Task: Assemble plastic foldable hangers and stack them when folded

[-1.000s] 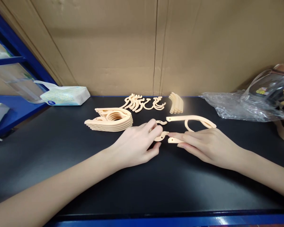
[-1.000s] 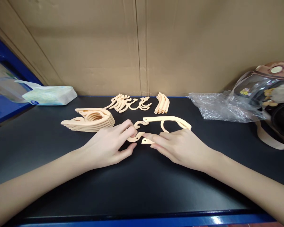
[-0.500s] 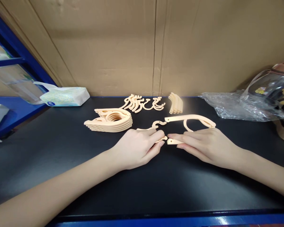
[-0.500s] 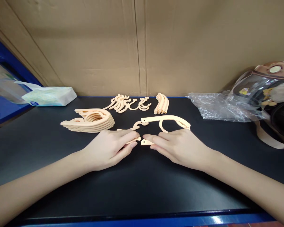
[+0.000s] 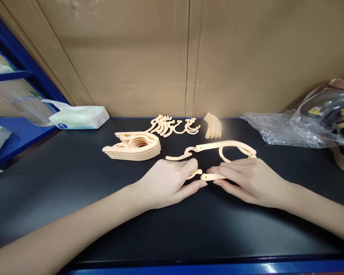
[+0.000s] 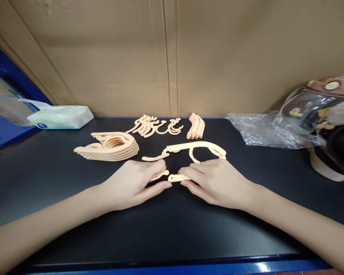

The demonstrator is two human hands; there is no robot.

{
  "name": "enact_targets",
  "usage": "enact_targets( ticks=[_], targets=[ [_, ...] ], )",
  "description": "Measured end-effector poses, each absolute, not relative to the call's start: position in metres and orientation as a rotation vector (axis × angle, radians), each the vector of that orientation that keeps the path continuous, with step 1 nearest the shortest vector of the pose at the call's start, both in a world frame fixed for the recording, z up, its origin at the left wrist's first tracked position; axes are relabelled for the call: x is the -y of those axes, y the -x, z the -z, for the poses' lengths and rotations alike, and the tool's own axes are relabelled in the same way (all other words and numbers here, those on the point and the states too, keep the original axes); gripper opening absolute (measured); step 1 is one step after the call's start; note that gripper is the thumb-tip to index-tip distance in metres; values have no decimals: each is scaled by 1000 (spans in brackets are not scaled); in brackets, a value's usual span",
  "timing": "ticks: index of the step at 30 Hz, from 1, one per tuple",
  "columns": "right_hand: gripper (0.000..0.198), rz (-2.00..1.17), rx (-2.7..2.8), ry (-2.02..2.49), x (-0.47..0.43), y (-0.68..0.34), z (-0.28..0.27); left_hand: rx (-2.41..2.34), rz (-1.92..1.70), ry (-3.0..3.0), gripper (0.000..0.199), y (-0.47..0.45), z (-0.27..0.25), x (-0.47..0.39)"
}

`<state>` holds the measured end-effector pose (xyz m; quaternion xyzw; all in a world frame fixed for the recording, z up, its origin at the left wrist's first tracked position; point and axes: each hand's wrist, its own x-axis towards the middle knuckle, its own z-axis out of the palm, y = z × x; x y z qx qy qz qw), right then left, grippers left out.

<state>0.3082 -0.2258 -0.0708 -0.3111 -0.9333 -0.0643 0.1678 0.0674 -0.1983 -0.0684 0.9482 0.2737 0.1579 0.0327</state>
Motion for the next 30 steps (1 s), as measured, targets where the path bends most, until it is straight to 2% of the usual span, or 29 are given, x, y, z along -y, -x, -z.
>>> enact_targets(
  ticks=[30],
  targets=[
    [27, 178, 2622, 843, 225, -304, 76, -808, -77, -3090, 23, -70, 66, 199]
  ],
)
